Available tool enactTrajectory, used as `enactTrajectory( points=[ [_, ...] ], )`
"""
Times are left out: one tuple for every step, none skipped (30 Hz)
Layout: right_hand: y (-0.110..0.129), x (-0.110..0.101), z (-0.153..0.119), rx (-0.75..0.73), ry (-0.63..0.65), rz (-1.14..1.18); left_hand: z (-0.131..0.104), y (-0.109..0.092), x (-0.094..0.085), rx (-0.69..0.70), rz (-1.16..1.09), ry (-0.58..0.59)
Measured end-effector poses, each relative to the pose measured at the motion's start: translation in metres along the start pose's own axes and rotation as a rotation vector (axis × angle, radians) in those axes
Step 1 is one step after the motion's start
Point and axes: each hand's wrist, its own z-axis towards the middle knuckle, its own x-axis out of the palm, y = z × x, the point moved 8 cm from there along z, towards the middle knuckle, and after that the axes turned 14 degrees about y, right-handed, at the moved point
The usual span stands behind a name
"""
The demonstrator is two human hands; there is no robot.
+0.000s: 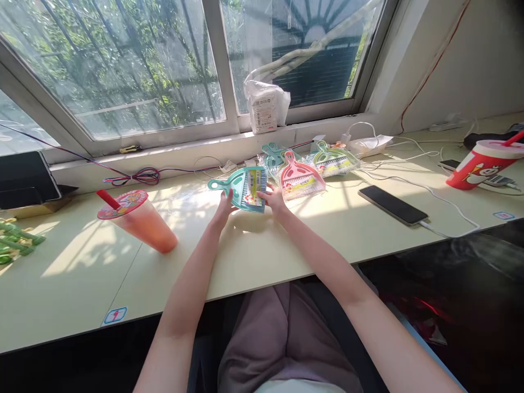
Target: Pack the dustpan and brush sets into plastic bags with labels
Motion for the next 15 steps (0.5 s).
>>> enactTrajectory(
  points=[
    [0.001, -0.002, 0.0, 0.0, -0.016, 0.006, -0.001, 0.001, -0.012, -0.037, 0.082, -0.081],
    [0.001, -0.005, 0.001, -0.001, -0.036, 0.01, -0.004, -0.002, -0.027, -0.051, 0.197, -0.193],
    [0.001, -0.007, 0.001, 0.0, -0.057, 0.016, -0.01, -0.007, -0.041, -0.047, 0.341, -0.32],
    [0.001, -0.01, 0.002, 0.002, -0.074, 0.024, -0.017, -0.015, -0.054, -0.036, 0.504, -0.442],
    [0.001, -0.012, 0.002, 0.004, -0.088, 0.034, -0.024, -0.022, -0.063, -0.029, 0.672, -0.539],
    [0.0, -0.014, 0.003, 0.004, -0.096, 0.043, -0.029, -0.027, -0.07, -0.039, 0.83, -0.597],
    [0.0, -0.014, 0.003, 0.003, -0.1, 0.048, -0.032, -0.029, -0.074, -0.068, 0.965, -0.61],
    [0.001, -0.015, 0.003, 0.001, -0.1, 0.049, -0.032, -0.028, -0.076, -0.113, 1.072, -0.588],
    [0.001, -0.015, 0.003, -0.004, -0.097, 0.047, -0.032, -0.025, -0.079, -0.164, 1.152, -0.548],
    [0.002, -0.015, 0.002, -0.008, -0.095, 0.045, -0.031, -0.021, -0.08, -0.208, 1.211, -0.505],
    [0.003, -0.014, 0.002, -0.01, -0.093, 0.043, -0.03, -0.018, -0.081, -0.237, 1.258, -0.463],
    [0.003, -0.013, 0.001, -0.013, -0.09, 0.042, -0.029, -0.017, -0.081, -0.25, 1.294, -0.427],
    [0.004, -0.013, 0.0, -0.013, -0.09, 0.041, -0.027, -0.016, -0.08, -0.246, 1.323, -0.4],
    [0.005, -0.012, -0.001, -0.013, -0.092, 0.04, -0.026, -0.017, -0.079, -0.231, 1.347, -0.383],
    [0.006, -0.012, -0.003, -0.012, -0.094, 0.039, -0.024, -0.019, -0.078, -0.214, 1.367, -0.37]
  ],
)
